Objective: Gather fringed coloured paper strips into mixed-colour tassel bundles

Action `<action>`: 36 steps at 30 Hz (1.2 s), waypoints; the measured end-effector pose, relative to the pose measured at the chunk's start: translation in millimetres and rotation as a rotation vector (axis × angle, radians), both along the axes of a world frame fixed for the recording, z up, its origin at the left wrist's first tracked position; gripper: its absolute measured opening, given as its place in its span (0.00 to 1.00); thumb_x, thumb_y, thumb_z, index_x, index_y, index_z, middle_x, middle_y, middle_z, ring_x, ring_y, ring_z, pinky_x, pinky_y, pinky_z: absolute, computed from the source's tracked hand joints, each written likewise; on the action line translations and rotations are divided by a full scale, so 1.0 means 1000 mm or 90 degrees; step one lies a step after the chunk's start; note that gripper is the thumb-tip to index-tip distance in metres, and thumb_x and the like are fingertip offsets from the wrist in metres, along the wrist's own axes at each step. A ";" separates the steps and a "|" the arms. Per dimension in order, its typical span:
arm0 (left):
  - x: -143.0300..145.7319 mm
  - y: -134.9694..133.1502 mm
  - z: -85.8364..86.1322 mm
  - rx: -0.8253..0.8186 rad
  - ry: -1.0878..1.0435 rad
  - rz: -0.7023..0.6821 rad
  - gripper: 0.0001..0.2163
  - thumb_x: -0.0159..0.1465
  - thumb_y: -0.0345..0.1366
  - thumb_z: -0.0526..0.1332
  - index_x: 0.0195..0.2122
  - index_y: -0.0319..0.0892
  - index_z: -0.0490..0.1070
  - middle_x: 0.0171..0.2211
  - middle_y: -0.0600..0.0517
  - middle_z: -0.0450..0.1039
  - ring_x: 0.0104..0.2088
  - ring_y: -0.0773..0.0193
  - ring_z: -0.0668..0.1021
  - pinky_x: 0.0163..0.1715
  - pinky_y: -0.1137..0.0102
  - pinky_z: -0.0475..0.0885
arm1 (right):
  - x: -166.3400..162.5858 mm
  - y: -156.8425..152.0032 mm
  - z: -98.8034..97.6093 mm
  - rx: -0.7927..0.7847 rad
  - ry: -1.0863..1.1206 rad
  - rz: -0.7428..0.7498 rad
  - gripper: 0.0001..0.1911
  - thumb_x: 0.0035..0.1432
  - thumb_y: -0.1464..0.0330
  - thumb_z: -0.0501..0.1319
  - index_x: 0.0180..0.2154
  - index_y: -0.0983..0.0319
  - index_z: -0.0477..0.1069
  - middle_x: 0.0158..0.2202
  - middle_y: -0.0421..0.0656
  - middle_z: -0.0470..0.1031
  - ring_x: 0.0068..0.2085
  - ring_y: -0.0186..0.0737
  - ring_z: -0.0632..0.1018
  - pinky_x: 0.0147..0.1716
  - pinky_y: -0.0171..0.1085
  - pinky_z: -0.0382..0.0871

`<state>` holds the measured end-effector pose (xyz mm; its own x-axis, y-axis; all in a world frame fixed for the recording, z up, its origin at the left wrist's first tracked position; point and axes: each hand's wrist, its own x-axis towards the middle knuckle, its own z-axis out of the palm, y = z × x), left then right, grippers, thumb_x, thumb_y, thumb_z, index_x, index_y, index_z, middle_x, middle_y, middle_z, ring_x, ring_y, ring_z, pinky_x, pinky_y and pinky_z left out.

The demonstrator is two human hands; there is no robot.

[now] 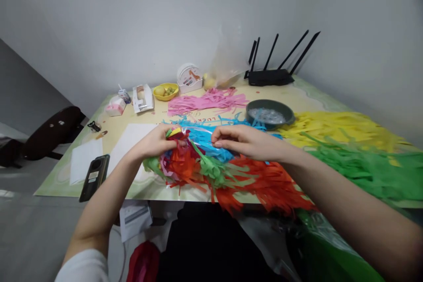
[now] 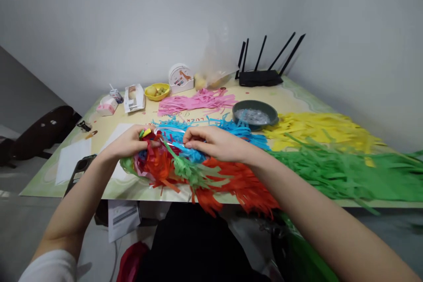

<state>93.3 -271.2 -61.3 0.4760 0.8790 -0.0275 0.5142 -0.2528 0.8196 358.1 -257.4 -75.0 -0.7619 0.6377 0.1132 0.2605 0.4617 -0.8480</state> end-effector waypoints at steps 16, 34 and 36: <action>-0.039 0.030 -0.030 -0.066 -0.024 0.062 0.17 0.50 0.38 0.69 0.41 0.37 0.75 0.38 0.50 0.76 0.36 0.62 0.76 0.35 0.72 0.70 | 0.051 0.026 0.082 0.092 0.528 -0.491 0.09 0.59 0.64 0.65 0.31 0.52 0.65 0.26 0.38 0.67 0.21 0.32 0.64 0.18 0.34 0.58; 0.046 -0.023 -0.072 -0.153 -0.478 0.211 0.19 0.47 0.47 0.74 0.31 0.36 0.78 0.23 0.50 0.78 0.27 0.63 0.79 0.34 0.70 0.74 | -0.050 -0.016 -0.037 -0.038 0.272 -0.250 0.10 0.60 0.61 0.59 0.34 0.61 0.66 0.25 0.36 0.65 0.24 0.31 0.66 0.24 0.33 0.58; 0.045 -0.024 -0.079 -0.162 -0.472 0.227 0.23 0.47 0.51 0.72 0.36 0.36 0.78 0.24 0.50 0.79 0.29 0.59 0.81 0.36 0.66 0.76 | -0.049 -0.016 -0.039 -0.065 0.317 -0.248 0.12 0.60 0.59 0.60 0.34 0.61 0.65 0.24 0.35 0.64 0.23 0.30 0.65 0.23 0.33 0.58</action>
